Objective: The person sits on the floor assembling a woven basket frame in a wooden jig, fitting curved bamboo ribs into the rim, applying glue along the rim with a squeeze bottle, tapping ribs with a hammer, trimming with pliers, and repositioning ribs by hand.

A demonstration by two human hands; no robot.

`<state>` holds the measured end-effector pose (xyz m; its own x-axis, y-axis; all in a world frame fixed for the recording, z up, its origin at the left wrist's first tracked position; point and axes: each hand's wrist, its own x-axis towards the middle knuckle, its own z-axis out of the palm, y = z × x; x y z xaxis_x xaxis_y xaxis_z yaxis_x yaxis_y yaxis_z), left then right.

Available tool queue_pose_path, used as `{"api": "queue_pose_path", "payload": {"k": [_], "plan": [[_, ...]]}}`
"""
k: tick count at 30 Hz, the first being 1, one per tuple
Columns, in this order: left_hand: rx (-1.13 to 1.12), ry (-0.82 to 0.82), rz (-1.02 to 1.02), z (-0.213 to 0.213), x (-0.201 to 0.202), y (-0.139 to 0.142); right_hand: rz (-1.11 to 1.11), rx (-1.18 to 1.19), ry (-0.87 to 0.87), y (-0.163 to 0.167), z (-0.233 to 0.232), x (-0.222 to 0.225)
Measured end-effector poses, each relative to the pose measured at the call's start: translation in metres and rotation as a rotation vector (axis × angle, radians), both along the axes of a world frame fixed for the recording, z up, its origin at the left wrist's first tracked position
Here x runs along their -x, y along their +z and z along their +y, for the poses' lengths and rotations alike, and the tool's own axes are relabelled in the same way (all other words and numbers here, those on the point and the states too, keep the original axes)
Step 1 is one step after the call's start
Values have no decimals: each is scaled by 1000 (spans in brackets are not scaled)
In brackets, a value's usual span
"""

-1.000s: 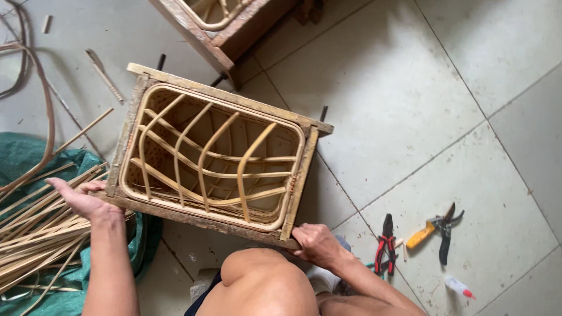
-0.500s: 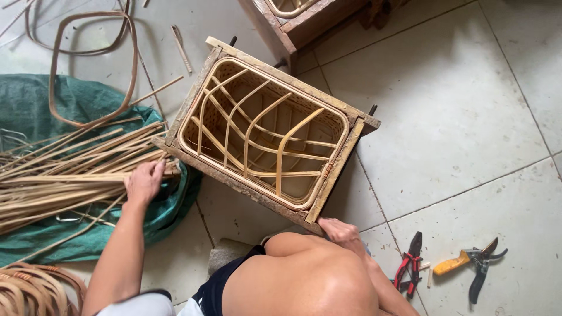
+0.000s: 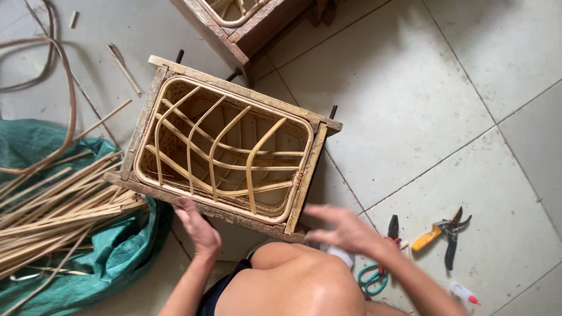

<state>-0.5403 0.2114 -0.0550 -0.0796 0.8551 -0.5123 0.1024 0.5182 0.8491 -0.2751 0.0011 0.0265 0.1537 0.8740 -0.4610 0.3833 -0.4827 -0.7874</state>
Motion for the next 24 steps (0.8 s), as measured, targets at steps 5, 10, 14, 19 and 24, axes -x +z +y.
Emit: {"api": "queue_pose_path", "payload": {"k": [5,10,14,19,24], "plan": [[-269,31,22,-16,-30,-1,-696,22,-69,18,34,-116],[-322,67,140,-16,-37,-5,-774,-62,-52,-31,88,-146],[-362,72,137,-15,-44,0,-617,118,-222,-51,110,-124],[-291,131,109,13,-30,11,-608,-42,-325,-50,112,-97],[-400,4,50,61,22,-22,-601,-144,-367,-56,107,-54]]}}
